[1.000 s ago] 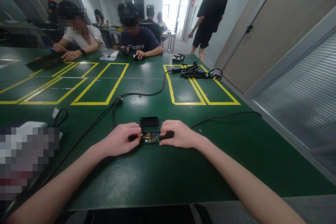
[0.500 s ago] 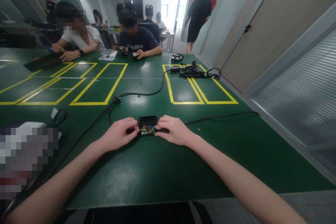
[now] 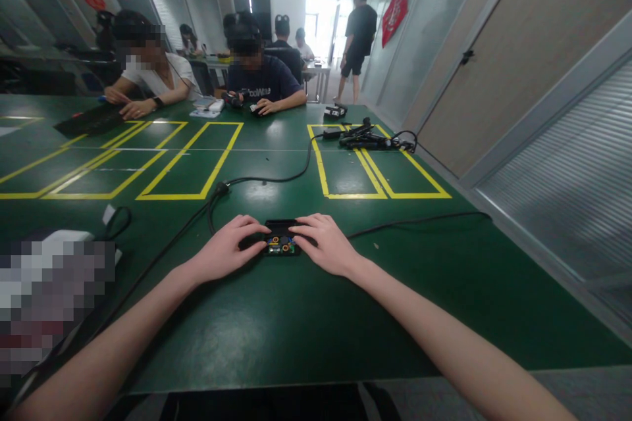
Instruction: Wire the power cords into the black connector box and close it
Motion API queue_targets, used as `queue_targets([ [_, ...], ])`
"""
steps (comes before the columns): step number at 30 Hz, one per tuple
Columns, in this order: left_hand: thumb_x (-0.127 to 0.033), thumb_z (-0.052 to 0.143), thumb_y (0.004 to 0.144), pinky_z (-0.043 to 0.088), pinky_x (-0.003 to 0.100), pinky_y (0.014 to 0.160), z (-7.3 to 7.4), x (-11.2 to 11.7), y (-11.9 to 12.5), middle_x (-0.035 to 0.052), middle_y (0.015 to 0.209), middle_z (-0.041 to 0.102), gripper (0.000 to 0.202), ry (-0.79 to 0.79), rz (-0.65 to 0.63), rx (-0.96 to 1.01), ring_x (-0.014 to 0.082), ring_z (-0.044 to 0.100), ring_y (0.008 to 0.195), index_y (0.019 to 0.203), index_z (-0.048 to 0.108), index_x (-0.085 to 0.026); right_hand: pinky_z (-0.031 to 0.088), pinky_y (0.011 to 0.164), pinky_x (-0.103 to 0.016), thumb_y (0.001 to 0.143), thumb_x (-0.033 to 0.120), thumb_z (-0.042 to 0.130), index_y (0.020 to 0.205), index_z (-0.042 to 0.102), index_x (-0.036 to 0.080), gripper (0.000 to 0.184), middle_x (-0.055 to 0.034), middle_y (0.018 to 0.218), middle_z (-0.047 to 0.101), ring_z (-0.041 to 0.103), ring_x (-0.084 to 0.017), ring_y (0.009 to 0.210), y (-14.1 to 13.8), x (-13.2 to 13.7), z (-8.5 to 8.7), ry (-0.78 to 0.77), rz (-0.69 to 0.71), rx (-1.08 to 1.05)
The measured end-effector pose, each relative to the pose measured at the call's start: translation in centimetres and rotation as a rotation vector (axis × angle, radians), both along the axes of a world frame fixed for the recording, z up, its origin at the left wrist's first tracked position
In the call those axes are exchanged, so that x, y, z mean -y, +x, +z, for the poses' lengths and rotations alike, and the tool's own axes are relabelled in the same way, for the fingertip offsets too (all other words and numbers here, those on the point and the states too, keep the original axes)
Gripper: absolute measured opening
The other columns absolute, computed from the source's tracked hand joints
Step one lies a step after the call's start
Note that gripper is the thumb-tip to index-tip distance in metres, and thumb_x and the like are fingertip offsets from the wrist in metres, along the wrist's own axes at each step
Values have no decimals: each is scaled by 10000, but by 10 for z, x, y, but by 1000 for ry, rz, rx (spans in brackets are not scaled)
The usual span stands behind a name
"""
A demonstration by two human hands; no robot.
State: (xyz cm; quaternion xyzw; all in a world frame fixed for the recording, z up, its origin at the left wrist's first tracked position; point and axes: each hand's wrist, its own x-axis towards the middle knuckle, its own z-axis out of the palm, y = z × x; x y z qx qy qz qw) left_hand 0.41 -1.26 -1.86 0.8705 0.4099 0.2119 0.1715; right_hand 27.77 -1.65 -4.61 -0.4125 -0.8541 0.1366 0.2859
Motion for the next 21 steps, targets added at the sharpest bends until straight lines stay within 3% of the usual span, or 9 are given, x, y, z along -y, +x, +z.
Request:
queue_targets([
  [7, -227, 639, 973, 535, 423, 993, -2, 2, 3, 85, 1148, 698, 206, 1, -12, 18, 257, 631, 1087, 1157, 730, -203, 556, 1034, -452, 999, 208, 602, 1082, 800, 232, 216, -115, 1302, 680, 673, -268, 1201, -3, -2, -1, -79, -17, -211],
  [13, -238, 620, 981, 548, 432, 979, -1, 3, 2, 96, 1149, 715, 205, 19, -6, 7, 265, 657, 1071, 1140, 742, -192, 577, 1002, -445, 928, 146, 645, 938, 777, 222, 152, -96, 1192, 696, 689, -249, 1131, -12, -5, 0, -94, -48, -338],
  [16, -244, 620, 979, 551, 419, 973, -1, 3, 2, 91, 1148, 730, 206, 31, -2, -2, 261, 660, 1075, 1138, 746, -203, 619, 908, -391, 894, 147, 648, 1002, 736, 217, 155, -91, 1185, 684, 711, -211, 1007, -15, -6, -2, -164, -57, -427],
  [21, -242, 616, 970, 552, 415, 963, 1, 4, 4, 81, 1131, 756, 203, 42, 2, -7, 262, 667, 1070, 1124, 745, -212, 642, 869, -368, 837, 149, 691, 1259, 603, 237, 439, -61, 1119, 711, 727, -175, 896, -15, -8, -8, -295, -93, -553],
])
